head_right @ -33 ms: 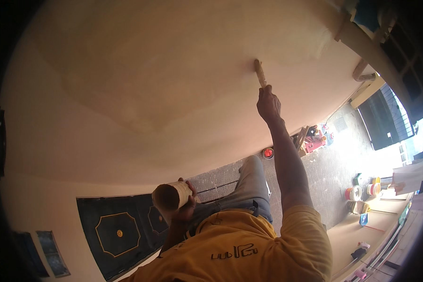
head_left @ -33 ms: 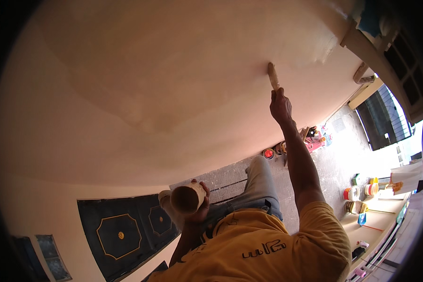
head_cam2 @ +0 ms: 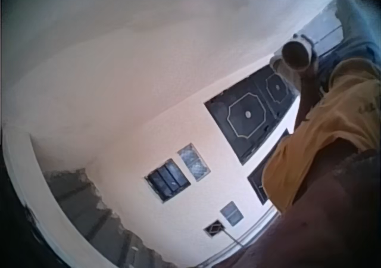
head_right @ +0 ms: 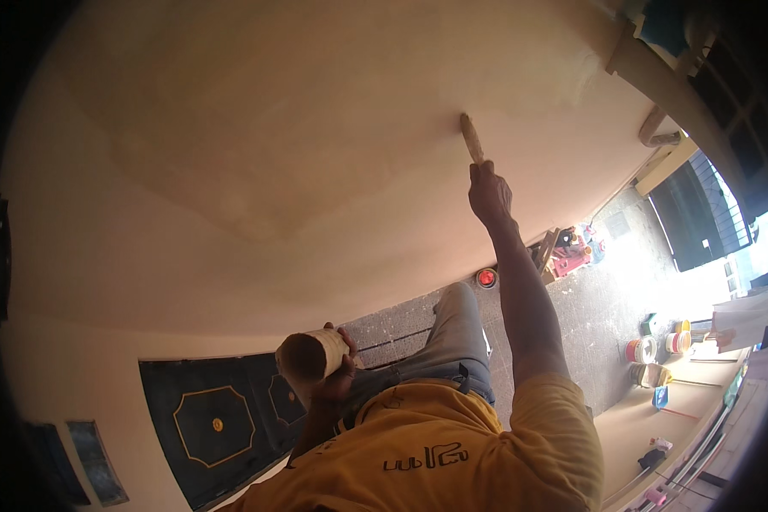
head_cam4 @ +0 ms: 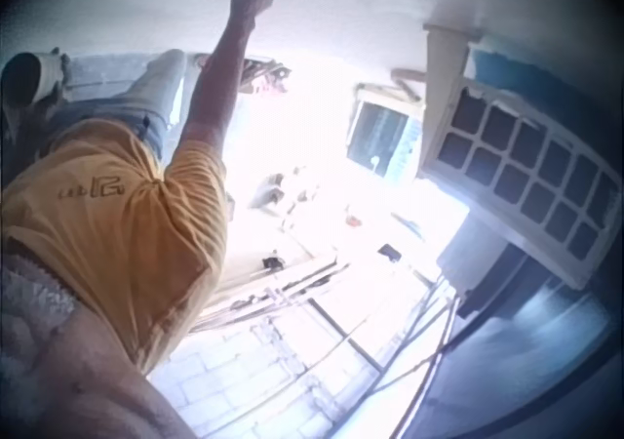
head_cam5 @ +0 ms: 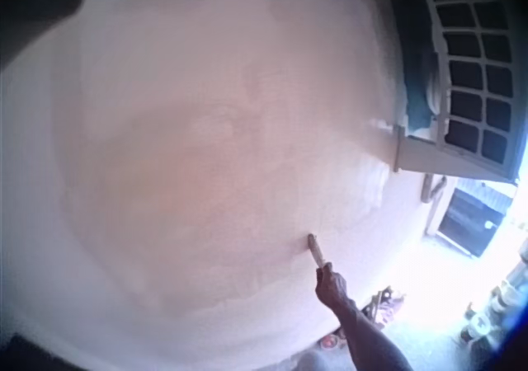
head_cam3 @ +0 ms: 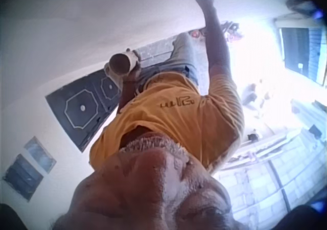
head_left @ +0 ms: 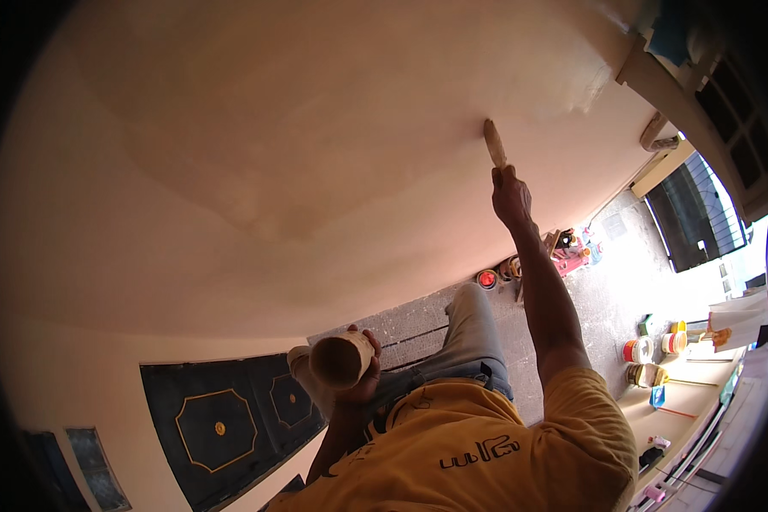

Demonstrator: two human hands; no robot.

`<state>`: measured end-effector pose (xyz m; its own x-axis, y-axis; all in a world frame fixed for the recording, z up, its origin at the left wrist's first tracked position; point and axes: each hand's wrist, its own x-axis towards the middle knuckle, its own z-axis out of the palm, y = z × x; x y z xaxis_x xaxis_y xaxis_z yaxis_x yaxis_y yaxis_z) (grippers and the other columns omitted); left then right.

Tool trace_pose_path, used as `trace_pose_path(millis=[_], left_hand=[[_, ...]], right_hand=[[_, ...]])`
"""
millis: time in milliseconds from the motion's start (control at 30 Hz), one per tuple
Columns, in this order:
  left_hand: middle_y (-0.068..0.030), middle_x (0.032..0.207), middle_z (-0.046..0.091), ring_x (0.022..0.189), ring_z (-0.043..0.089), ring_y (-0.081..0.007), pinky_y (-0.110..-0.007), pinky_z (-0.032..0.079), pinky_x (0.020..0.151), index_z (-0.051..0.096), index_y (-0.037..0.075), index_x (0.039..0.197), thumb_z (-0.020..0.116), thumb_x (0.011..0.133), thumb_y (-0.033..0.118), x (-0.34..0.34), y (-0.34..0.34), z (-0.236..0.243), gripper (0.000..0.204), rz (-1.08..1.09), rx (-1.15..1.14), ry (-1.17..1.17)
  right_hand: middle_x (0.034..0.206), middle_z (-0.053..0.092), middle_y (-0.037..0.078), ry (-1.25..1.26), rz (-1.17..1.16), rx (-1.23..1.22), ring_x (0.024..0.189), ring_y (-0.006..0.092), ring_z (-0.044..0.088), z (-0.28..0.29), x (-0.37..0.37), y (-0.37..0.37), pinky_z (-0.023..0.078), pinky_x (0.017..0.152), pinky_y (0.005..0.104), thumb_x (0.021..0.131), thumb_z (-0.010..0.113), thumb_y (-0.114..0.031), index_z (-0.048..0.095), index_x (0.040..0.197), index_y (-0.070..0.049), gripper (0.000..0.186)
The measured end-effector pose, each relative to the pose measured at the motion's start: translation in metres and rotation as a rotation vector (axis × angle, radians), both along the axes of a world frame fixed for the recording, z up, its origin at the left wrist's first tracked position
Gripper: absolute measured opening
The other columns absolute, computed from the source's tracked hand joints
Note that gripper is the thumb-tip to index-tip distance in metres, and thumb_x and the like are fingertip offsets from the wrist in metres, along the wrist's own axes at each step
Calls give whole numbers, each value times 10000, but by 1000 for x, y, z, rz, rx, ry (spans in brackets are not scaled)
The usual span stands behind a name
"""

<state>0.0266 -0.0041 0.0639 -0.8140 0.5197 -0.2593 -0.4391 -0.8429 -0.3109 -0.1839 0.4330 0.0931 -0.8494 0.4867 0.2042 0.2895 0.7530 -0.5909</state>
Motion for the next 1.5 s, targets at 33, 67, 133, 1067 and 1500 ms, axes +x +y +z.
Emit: trace_pose_path(millis=[33, 67, 133, 1067, 1500], left_hand=[[-151, 1412, 534, 1384, 457, -319, -594, 570, 972, 548, 117, 1433, 746, 870, 513, -2, -3, -1, 716, -16, -13, 8], [-152, 1409, 536, 1383, 458, -320, -595, 573, 965, 548, 113, 1432, 746, 870, 511, -3, -3, -1, 716, -15, -21, 11], [-157, 1402, 540, 1381, 459, -322, -597, 580, 952, 549, 106, 1429, 746, 871, 507, -7, -3, 2, 715, -8, -34, 9], [-175, 1416, 526, 1381, 450, -339, -591, 583, 954, 539, 99, 1438, 724, 892, 517, -10, 0, -5, 712, -3, -13, 50], [-141, 1412, 539, 1408, 435, -321, -592, 570, 979, 546, 88, 1436, 705, 928, 451, -5, 4, -7, 644, 31, 1, 108]], right_hand=[[784, 679, 281, -2, -14, 7, 773, 525, 663, 4, 10, -2, 496, 673, 615, 1091, 423, -344, 502, 1112, -60, 297], [778, 681, 273, -4, -27, 14, 778, 522, 665, 9, 21, -4, 498, 671, 611, 1092, 422, -353, 516, 1122, -63, 306], [794, 681, 261, 65, -31, -22, 794, 506, 668, 14, 37, 1, 503, 648, 591, 1096, 409, -371, 541, 1168, -65, 341], [1071, 710, 276, -350, 72, 63, 1055, 429, 687, 2, 28, 39, 549, 881, 518, 936, 650, -294, 692, 1033, 2, 314], [834, 674, 284, -20, 110, -8, 832, 440, 682, 160, -1, 27, 517, 756, 510, 915, 655, -299, 672, 843, 56, 362]])
